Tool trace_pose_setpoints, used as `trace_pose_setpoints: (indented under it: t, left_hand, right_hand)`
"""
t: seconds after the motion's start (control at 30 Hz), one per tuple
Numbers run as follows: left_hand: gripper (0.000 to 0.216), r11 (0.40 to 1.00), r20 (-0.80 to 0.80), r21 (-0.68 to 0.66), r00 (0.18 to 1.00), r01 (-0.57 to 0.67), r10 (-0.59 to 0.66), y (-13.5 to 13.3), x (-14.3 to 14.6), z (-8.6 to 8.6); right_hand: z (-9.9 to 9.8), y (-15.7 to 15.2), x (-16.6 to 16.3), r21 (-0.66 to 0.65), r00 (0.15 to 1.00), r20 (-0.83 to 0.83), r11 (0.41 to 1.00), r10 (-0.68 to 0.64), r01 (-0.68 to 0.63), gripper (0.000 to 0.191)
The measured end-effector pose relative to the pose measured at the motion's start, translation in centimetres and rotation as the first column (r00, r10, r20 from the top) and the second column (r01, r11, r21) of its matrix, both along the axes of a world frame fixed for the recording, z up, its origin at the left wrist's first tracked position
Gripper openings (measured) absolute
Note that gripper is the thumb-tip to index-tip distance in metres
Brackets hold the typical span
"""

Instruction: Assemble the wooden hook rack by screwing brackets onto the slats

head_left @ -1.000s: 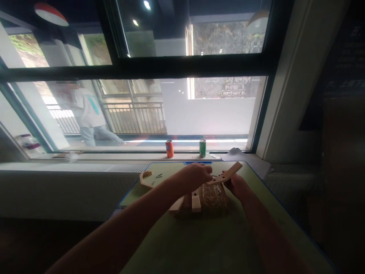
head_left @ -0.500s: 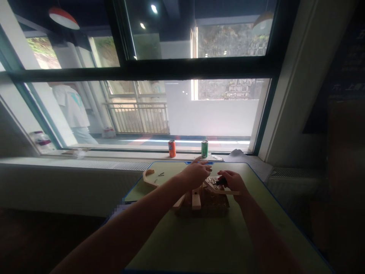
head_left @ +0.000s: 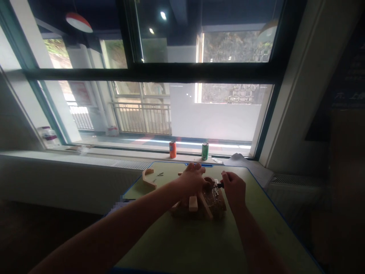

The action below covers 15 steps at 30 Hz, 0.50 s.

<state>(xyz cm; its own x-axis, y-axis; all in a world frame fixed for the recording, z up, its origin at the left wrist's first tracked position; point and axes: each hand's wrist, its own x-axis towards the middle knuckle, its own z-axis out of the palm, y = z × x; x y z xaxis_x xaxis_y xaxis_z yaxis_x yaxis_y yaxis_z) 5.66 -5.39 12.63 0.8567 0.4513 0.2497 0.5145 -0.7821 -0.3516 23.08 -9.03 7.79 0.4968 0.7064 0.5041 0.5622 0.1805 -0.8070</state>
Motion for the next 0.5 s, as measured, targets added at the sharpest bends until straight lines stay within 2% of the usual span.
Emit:
trace_pose_setpoints:
  t: [0.13, 0.23, 0.4, 0.5]
  left_hand:
    - [0.013, 0.986, -0.123, 0.104, 0.985, 0.133, -0.120, 0.7, -0.4, 0.1]
    - [0.017, 0.971, -0.165, 0.106, 0.967, 0.215, -0.196, 1.6, -0.3, -0.5]
    - [0.010, 0.964, -0.181, 0.062, 0.952, 0.260, -0.245, 2.6, 0.0, -1.6]
    - [0.011, 0.965, -0.199, 0.047, 0.949, 0.257, -0.243, 2.6, 0.0, -1.7]
  right_hand:
    - [-0.2, 0.3, 0.2, 0.000, 1.000, -0.026, 1.000, -0.001, 0.001, 0.038]
    - [-0.3, 0.4, 0.6, 0.014, 0.989, -0.142, 0.999, -0.041, 0.044, 0.039]
    - [-0.8, 0.9, 1.9, 0.123, 0.928, -0.291, 0.953, -0.231, 0.276, 0.041]
    - [-1.2, 1.5, 2.3, 0.138, 0.894, -0.395, 0.948, -0.213, 0.287, 0.043]
